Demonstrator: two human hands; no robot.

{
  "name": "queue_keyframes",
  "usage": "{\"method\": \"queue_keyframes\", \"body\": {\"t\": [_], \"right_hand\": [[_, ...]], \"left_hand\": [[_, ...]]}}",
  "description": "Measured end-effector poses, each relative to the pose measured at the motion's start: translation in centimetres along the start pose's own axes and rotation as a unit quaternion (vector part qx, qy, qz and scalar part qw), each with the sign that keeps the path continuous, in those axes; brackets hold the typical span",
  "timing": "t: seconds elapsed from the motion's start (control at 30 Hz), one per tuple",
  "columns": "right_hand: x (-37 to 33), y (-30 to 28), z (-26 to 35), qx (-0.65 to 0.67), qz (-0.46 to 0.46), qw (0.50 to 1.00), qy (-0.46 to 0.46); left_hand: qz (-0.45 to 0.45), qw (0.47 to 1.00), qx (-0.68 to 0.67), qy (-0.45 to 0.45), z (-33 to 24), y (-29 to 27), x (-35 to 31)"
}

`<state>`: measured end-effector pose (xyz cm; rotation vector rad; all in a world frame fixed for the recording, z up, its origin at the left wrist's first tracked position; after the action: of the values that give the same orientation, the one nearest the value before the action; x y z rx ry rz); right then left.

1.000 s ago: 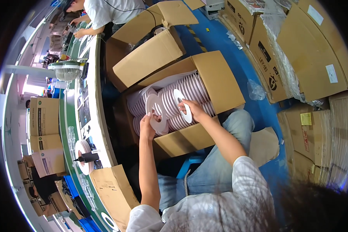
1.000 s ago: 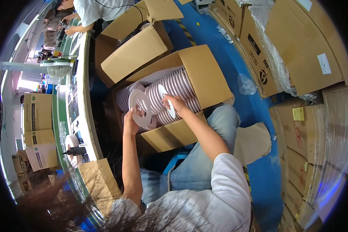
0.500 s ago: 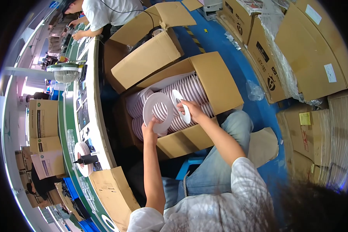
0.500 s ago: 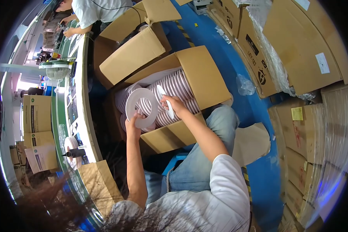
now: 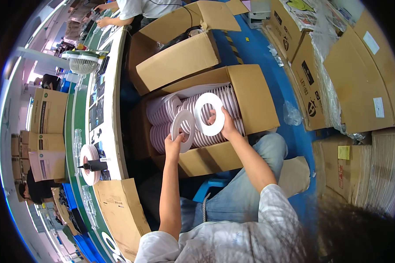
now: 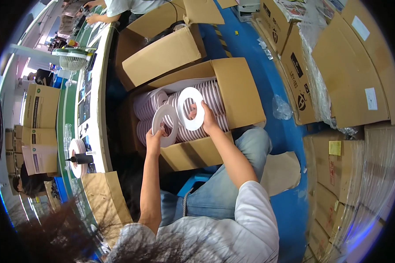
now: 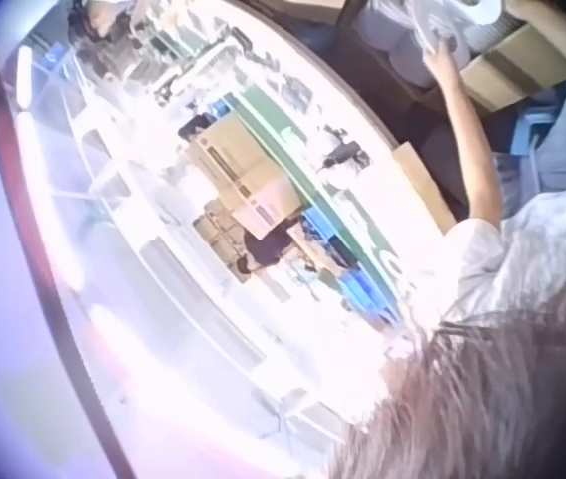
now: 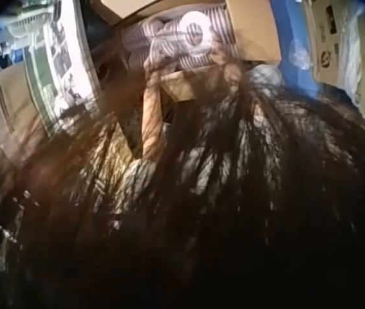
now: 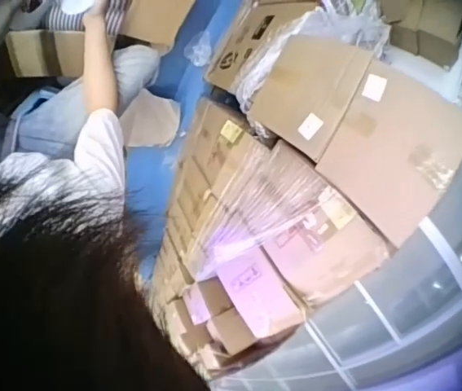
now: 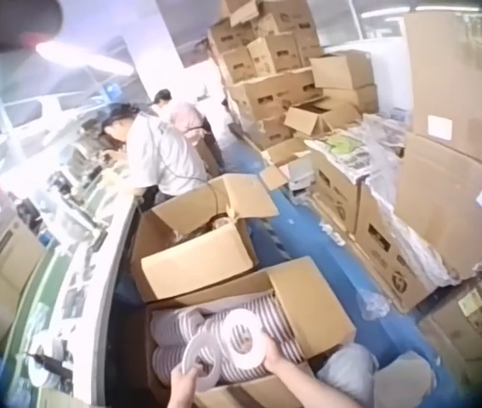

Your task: Unpacking and sorting white ring-shaped components from a large box at a warehouse workstation.

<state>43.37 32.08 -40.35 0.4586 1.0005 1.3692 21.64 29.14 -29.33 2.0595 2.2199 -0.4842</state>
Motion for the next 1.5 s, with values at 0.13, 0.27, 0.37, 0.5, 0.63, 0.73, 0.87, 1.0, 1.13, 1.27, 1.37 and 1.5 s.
{"method": "queue_keyframes", "body": {"t": [0.13,0.27,0.37,0.5,0.63,0.73,0.87,1.0,1.13,1.27,1.37,1.5], "right_hand": [[-0.4,0.6,-0.4,0.023,0.021,0.999,0.029],[-2.0,4.5,1.3,-0.177,0.120,0.975,-0.062],[-3.4,6.6,3.0,-0.251,0.204,0.938,-0.127],[-2.4,6.1,2.1,-0.248,0.182,0.948,-0.086],[-1.6,5.0,0.8,-0.255,0.140,0.956,-0.044],[-4.1,9.4,3.3,-0.277,0.217,0.929,-0.115],[-6.2,11.2,5.9,-0.282,0.282,0.888,-0.231],[-3.7,7.8,2.9,-0.268,0.204,0.938,-0.080],[-4.4,9.3,3.3,-0.059,0.234,0.967,-0.078],[-4.4,8.6,4.7,-0.068,0.256,0.957,-0.117],[-2.7,6.2,3.8,-0.094,0.189,0.974,-0.080],[-2.6,6.4,4.2,-0.162,0.173,0.961,-0.141]], "left_hand": [[-0.011,1.000,-0.020,-0.004,0.9,-0.6,-0.4],[-0.036,0.999,-0.017,-0.024,1.9,-2.4,-0.8],[-0.048,0.998,-0.031,-0.011,0.5,-2.4,-1.6],[-0.043,0.999,-0.032,-0.002,0.3,-2.3,-1.5],[-0.043,0.999,-0.028,0.002,0.7,-2.3,-1.3],[-0.059,0.998,-0.034,-0.004,0.8,-3.1,-1.6],[-0.043,0.999,-0.033,-0.005,0.8,-2.4,-1.6],[-0.027,0.999,-0.027,-0.001,0.8,-1.8,-1.4],[-0.028,0.999,-0.042,0.003,1.1,-2.6,-1.9],[-0.032,0.998,-0.052,-0.008,0.3,-2.4,-2.3],[-0.025,0.999,-0.039,-0.016,0.4,-2.3,-2.3],[-0.026,0.999,-0.034,-0.012,1.1,-2.8,-2.2]]}}
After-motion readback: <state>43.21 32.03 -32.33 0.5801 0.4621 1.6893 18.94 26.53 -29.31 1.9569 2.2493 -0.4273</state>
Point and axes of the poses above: each hand's wrist, its own x-axis towards the middle knuckle, its own y-axis out of the palm, z = x × y, the point moved 10 cm from there along x, towards the middle knuckle, and after that the axes turned 1 degree about -z, right-handed, at the moved point
